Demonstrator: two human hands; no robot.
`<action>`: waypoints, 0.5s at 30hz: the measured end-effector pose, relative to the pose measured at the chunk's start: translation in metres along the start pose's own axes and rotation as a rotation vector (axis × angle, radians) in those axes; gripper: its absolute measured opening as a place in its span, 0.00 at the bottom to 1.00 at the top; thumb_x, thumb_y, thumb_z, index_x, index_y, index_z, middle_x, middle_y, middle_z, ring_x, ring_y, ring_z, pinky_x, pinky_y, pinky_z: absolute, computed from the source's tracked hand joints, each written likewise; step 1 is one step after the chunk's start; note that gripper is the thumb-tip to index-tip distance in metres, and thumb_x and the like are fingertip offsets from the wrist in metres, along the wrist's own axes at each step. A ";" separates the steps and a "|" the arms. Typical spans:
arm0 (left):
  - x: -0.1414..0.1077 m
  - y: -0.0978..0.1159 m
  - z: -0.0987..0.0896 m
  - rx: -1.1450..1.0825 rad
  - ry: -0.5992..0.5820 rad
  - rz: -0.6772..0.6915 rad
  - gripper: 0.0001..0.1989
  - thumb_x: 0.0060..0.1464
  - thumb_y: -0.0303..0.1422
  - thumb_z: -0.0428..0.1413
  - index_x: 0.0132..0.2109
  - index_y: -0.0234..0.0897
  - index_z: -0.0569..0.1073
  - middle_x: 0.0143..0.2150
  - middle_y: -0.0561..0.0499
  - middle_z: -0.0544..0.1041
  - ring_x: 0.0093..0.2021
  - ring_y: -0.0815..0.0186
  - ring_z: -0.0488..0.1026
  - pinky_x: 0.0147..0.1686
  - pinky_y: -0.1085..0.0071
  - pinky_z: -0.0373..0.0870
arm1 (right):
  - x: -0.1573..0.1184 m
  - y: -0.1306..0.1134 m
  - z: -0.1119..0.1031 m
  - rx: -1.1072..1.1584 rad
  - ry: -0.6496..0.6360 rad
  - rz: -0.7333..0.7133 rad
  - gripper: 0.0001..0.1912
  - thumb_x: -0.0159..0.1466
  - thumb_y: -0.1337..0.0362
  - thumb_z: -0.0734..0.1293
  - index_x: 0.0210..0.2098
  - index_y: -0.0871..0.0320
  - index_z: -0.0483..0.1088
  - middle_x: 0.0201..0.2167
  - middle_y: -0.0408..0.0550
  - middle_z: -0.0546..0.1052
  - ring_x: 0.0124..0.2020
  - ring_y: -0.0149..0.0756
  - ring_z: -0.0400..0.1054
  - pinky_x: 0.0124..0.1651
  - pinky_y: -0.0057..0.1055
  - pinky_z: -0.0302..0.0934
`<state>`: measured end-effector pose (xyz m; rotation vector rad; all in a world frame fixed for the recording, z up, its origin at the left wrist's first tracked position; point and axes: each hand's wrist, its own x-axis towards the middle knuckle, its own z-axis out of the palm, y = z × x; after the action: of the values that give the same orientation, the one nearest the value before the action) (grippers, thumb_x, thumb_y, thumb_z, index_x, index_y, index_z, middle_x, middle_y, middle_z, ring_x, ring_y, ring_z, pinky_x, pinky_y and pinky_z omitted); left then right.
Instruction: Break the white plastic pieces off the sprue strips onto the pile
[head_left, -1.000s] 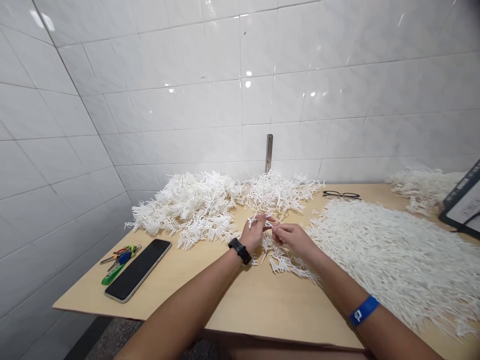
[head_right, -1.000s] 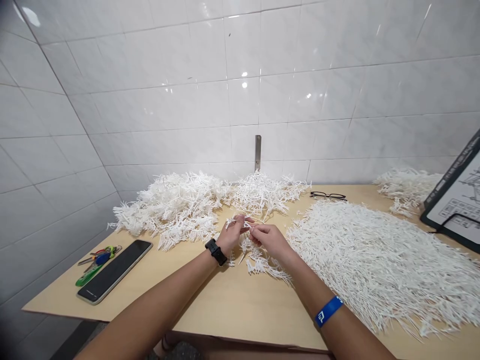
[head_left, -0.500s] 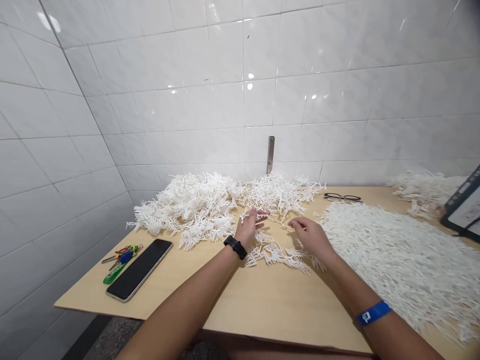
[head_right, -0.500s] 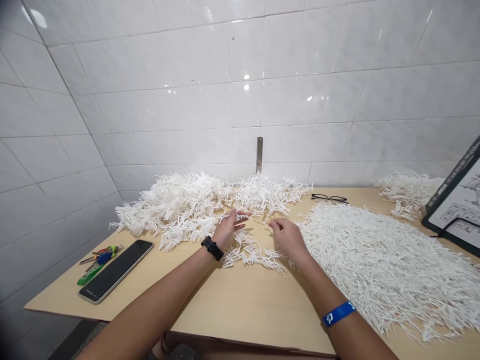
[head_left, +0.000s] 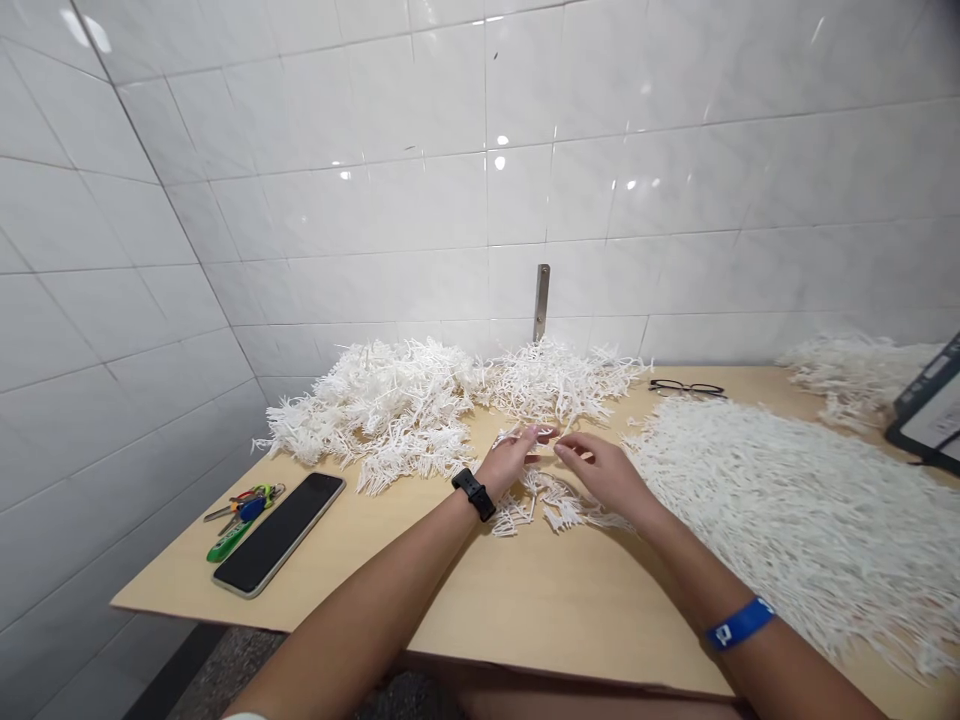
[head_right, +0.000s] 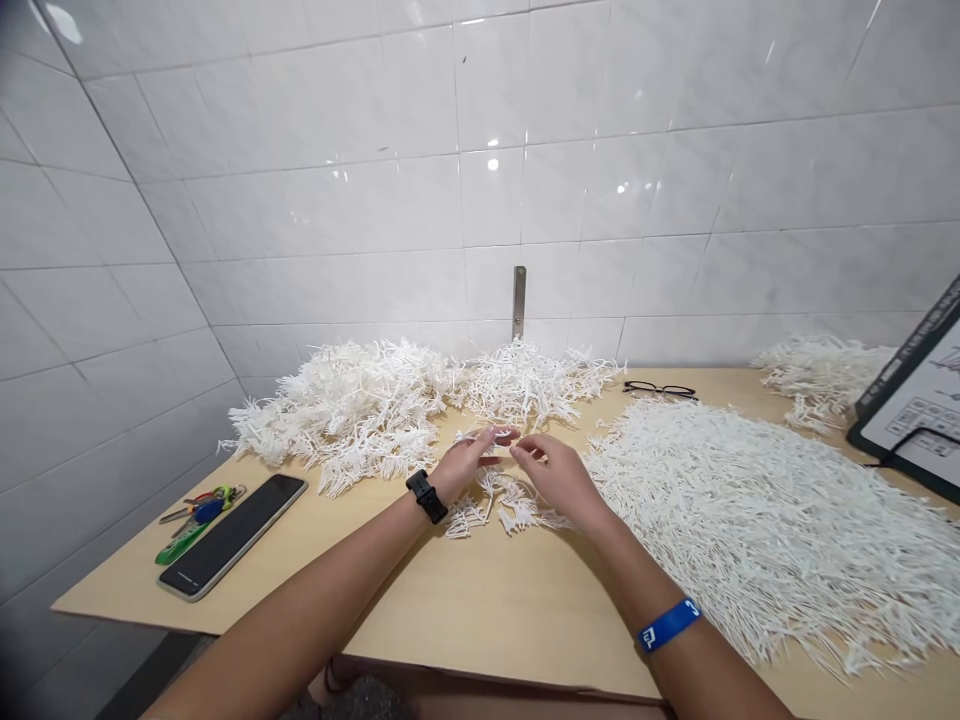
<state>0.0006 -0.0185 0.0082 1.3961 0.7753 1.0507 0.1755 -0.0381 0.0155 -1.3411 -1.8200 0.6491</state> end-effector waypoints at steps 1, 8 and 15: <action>-0.001 -0.001 0.000 0.018 -0.022 0.005 0.26 0.57 0.53 0.48 0.49 0.38 0.76 0.57 0.43 0.73 0.58 0.56 0.67 0.57 0.58 0.63 | -0.001 -0.001 0.003 0.021 -0.034 -0.006 0.17 0.61 0.50 0.62 0.37 0.55 0.74 0.35 0.48 0.77 0.36 0.40 0.68 0.39 0.34 0.59; -0.002 -0.004 0.005 0.018 -0.009 0.059 0.26 0.55 0.55 0.51 0.46 0.37 0.76 0.52 0.42 0.76 0.52 0.56 0.72 0.54 0.58 0.66 | -0.003 -0.002 0.004 0.101 -0.149 -0.087 0.20 0.62 0.49 0.61 0.25 0.57 0.70 0.29 0.47 0.72 0.33 0.37 0.64 0.37 0.31 0.57; 0.006 -0.003 -0.011 -0.115 0.275 0.028 0.31 0.56 0.57 0.47 0.45 0.32 0.74 0.14 0.56 0.65 0.30 0.61 0.77 0.45 0.62 0.70 | -0.004 -0.007 0.006 0.067 -0.137 -0.158 0.19 0.64 0.55 0.58 0.21 0.57 0.65 0.29 0.45 0.66 0.32 0.34 0.62 0.36 0.31 0.56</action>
<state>-0.0067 -0.0083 0.0053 1.1819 0.8802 1.3064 0.1675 -0.0435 0.0166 -1.1196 -1.9726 0.7249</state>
